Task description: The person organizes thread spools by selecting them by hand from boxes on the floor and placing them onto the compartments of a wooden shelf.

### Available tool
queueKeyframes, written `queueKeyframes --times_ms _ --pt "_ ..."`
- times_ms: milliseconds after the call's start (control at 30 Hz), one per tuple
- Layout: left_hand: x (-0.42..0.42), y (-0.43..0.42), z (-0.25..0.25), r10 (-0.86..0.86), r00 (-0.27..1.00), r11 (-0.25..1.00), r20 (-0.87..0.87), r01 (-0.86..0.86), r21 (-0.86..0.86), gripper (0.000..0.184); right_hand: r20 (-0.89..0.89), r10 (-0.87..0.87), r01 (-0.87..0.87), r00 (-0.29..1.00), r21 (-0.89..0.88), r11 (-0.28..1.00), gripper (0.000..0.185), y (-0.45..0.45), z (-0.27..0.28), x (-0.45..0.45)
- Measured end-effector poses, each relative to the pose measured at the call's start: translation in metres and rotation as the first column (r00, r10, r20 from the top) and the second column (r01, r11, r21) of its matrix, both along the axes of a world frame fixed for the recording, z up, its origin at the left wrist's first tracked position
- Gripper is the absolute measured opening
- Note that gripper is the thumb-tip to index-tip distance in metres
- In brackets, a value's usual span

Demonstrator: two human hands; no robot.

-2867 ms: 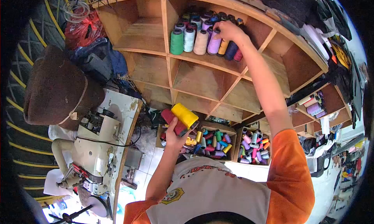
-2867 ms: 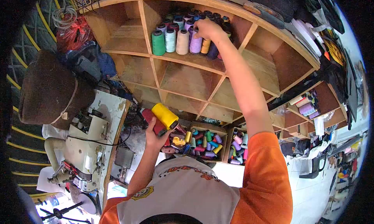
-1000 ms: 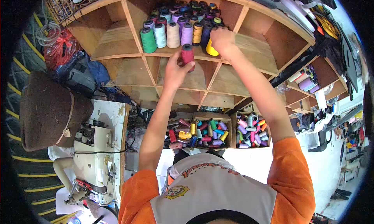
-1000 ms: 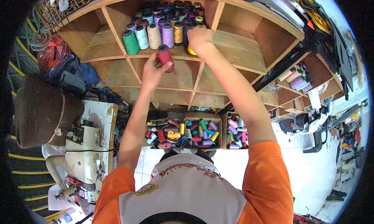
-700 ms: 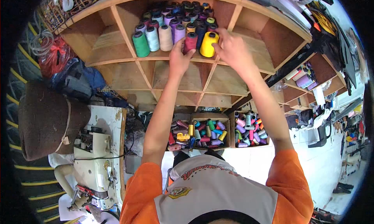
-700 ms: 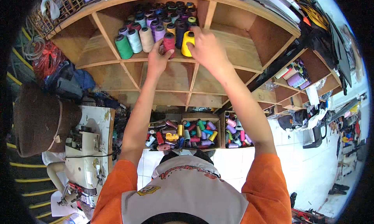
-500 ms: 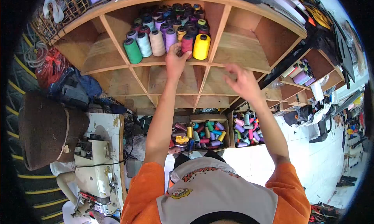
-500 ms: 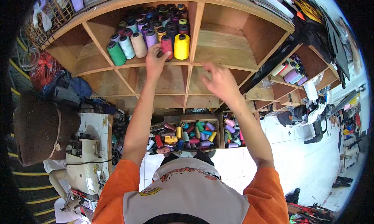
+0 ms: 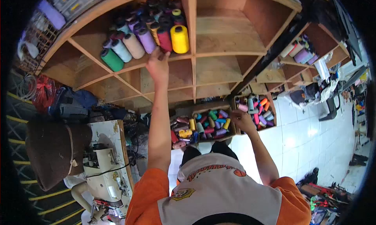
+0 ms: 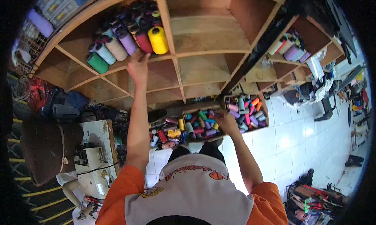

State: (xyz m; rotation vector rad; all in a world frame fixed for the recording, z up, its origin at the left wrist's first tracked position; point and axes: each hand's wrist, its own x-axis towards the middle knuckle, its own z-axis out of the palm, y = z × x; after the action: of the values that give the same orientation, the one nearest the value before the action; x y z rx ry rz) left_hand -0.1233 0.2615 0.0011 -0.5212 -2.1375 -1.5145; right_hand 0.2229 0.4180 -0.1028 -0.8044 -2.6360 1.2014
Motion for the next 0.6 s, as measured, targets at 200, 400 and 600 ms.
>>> queueKeyframes --times_ms 200,400,600 --pt "0.070 -0.019 -0.047 -0.112 0.976 0.975 0.185 0.072 0.212 0.021 0.190 -0.028 0.055 0.981 -0.135 0.989 0.029 0.017 -0.113 0.078" --pt "0.196 -0.027 -0.217 -0.301 0.784 0.801 0.542 0.517 -0.303 0.016 0.553 0.142 -0.085 0.821 -0.128 0.988 0.028 0.023 -0.222 0.123" --pt "0.242 -0.023 -0.466 0.028 0.334 0.755 0.942 0.611 -0.239 0.036 0.526 0.021 0.092 0.850 -0.187 0.978 0.036 0.022 -0.425 0.127"
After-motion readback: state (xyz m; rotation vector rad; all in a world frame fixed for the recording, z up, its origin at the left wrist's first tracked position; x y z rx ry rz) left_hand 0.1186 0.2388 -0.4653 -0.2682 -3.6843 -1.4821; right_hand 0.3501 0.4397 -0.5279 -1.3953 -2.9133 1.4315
